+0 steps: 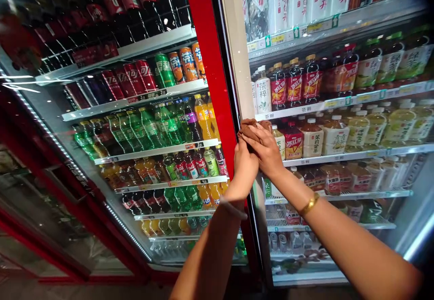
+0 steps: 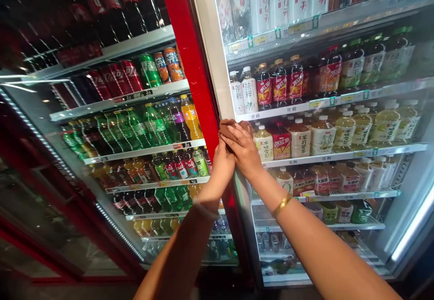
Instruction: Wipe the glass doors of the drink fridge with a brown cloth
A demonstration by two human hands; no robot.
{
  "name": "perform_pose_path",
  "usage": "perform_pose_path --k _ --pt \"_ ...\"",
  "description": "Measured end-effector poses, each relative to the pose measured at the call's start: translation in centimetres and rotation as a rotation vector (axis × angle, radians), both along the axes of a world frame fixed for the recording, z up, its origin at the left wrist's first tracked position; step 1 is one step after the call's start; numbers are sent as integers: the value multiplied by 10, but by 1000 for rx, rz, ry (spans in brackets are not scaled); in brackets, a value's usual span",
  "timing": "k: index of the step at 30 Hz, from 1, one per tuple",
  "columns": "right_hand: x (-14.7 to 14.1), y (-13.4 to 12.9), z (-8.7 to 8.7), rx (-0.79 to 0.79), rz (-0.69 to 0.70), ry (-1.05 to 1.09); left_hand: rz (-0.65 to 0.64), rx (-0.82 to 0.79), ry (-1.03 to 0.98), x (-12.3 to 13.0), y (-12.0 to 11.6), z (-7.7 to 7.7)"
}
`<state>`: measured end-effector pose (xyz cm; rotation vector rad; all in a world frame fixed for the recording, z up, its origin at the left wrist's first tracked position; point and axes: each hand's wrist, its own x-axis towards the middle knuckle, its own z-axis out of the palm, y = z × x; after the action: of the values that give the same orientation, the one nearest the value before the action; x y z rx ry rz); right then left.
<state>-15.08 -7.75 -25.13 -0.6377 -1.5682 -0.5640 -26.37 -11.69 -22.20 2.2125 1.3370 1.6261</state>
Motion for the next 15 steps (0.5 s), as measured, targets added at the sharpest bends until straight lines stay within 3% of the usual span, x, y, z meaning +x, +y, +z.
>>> perform_pose_path --k 5,7,11,13,15 --pt "-20 -88 -38 37 -139 128 -107 17 94 -30 -68 -20" --pt "-29 -119 -34 59 -205 192 -168 117 116 -47 -81 -19" --pt "-37 -162 0 107 -317 238 -310 410 60 -59 -82 -1" --pt "-41 -177 4 138 -387 227 -410 361 59 -52 -81 7" --pt "-46 -192 -10 146 -455 219 -545 229 67 -43 -87 9"
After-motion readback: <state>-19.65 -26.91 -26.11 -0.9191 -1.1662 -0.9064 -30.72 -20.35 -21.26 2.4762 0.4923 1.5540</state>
